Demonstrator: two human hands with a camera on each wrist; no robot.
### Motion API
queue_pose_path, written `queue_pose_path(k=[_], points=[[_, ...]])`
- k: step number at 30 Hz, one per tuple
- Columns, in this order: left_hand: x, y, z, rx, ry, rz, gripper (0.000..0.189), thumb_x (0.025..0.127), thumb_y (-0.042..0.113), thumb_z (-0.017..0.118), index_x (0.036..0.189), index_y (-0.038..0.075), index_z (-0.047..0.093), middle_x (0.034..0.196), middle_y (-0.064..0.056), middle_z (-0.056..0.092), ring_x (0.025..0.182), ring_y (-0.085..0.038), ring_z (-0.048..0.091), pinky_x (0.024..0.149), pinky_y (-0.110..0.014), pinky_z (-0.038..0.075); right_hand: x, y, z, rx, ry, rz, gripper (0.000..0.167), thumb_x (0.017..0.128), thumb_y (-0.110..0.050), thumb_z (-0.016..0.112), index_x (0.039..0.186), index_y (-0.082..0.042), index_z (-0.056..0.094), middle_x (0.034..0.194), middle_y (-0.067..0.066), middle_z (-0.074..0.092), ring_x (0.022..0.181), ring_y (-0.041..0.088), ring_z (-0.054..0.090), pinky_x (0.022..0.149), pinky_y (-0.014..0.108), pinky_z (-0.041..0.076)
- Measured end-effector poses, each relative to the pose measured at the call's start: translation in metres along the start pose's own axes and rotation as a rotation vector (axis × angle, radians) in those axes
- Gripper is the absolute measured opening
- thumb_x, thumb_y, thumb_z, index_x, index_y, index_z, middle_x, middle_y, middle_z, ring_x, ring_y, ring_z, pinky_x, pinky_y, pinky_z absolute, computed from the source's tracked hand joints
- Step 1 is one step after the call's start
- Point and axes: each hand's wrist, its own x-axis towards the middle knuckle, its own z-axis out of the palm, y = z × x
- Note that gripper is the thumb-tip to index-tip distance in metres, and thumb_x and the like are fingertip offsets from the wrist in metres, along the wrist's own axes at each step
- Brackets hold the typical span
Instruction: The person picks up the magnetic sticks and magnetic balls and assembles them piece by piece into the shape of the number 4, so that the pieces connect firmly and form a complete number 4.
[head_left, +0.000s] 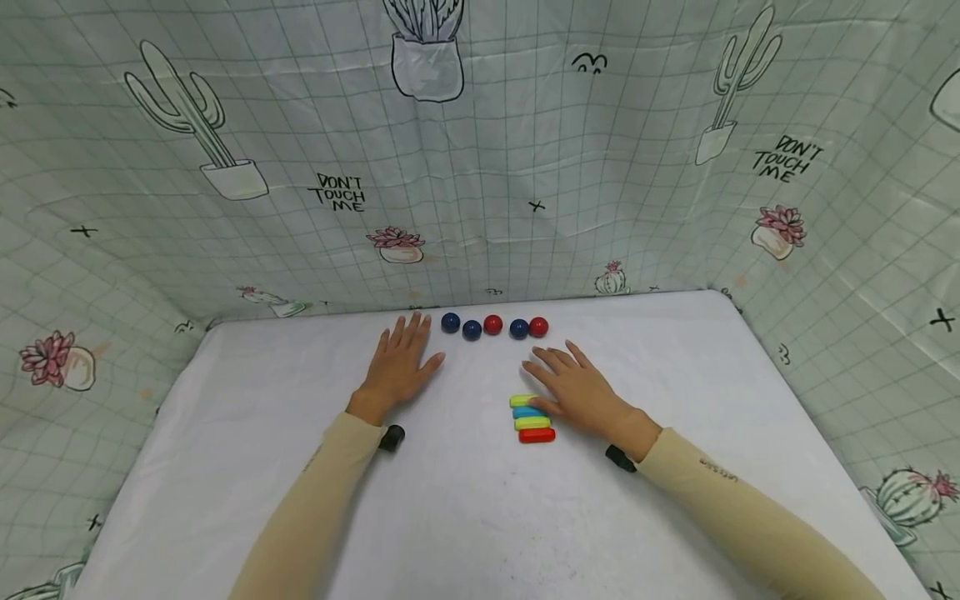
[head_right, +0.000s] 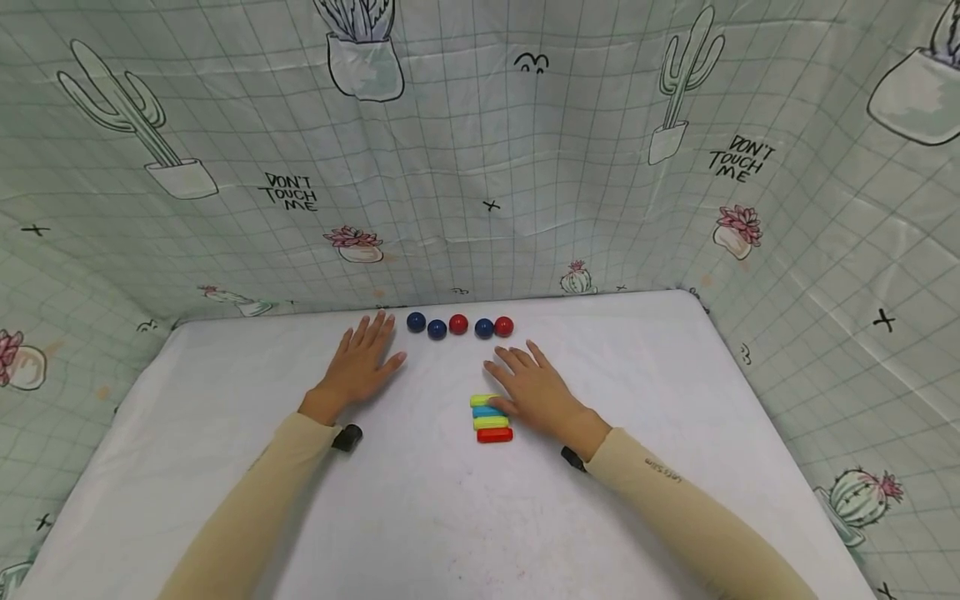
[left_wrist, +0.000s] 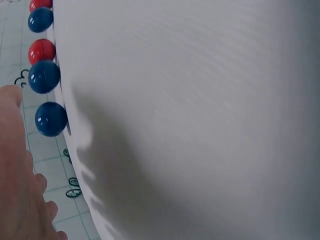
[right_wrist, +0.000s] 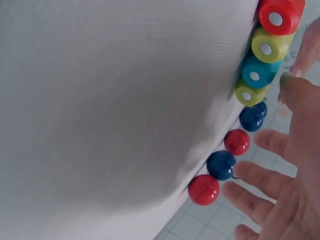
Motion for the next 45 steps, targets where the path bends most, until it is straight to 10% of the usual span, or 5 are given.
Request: queue_pose_path(k=[25,45], points=[[0.021,0.023,0.005,0.018,-0.064,0.018,0.070,0.114,0.040,0.041,0.170,0.007,0.015,0.177,-0.016,0.008,0.163,-0.040,0.007,0.131,-0.056,0.007,0.002,-0.003,0.000,0.044,0.037,-0.051,0.035,0.097,-0.025,0.079,0.129,-0.012,0.074,0.128,0.008,0.073,0.122,0.028,0.066,0.116,0.053,0.043],[0.035,0.030,0.006,0.107,0.053,0.087,0.059,0.109,0.023,0.060,0.161,0.007,0.040,0.167,-0.015,0.039,0.151,-0.038,0.039,0.125,-0.054,0.027,0.010,-0.003,-0.003,0.102,0.071,-0.145,0.020,0.092,-0.013,0.084,0.112,-0.010,0.082,0.104,0.002,0.079,0.103,0.023,0.069,0.105,0.047,0.050]])
